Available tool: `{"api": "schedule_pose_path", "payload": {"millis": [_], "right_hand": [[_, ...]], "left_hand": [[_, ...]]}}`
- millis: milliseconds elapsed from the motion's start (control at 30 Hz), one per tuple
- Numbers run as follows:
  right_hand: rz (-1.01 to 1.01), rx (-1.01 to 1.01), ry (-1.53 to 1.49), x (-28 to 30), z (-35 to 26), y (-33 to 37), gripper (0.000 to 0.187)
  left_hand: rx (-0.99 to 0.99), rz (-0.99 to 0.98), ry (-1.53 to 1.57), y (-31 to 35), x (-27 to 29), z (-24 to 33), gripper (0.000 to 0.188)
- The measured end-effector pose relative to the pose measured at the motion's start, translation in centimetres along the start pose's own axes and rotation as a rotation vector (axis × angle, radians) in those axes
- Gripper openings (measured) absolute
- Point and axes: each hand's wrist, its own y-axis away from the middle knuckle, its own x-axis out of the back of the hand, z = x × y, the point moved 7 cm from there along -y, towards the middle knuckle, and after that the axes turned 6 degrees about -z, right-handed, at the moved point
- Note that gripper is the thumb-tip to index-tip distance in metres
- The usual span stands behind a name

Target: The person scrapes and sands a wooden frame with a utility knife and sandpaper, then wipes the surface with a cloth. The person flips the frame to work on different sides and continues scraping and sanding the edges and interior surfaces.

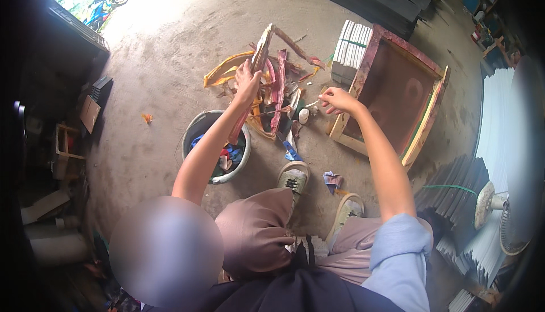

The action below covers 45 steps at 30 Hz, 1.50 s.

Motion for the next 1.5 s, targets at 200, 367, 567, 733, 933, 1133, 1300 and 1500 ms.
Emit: {"api": "schedule_pose_path", "payload": {"millis": [200, 367, 567, 733, 933, 1133, 1300, 1500], "right_hand": [[0.111, -0.018, 0.199, 4.1, 6.0, 3.1, 0.034], [0.222, -0.009, 0.641, 7.1, 8.2, 10.1, 0.031], [0.314, 0.039, 0.574, 6.3, 13.6, 14.5, 0.027], [0.486, 0.107, 0.614, 2.6, 20.5, 13.5, 0.034], [0.662, 0.233, 0.75, -1.0, 25.3, 10.7, 0.058], [0.619, 0.219, 0.644, -1.9, 29.4, 8.9, 0.056], [0.738, 0.248, 0.476, -0.9, 29.4, 8.9, 0.036], [0.826, 0.234, 0.385, -2.7, 29.8, 10.4, 0.011]], "left_hand": [[-0.436, -0.079, 0.106, -0.2, -2.6, 4.4, 0.056], [-0.466, -0.248, -0.038, 2.1, -5.3, 7.9, 0.047], [-0.605, -0.696, -0.482, 7.4, -12.6, 11.1, 0.048], [-0.481, -0.898, -0.641, 12.2, -20.6, 7.9, 0.067], [-0.316, -0.459, -0.323, 11.1, -28.4, 3.1, 0.087], [0.128, -0.282, 0.041, 7.5, -33.2, 2.3, 0.077], [0.156, -0.126, 0.161, 7.4, -33.5, 1.8, 0.054], [0.196, -0.099, 0.163, 11.2, -32.6, 0.1, 0.046]]}}
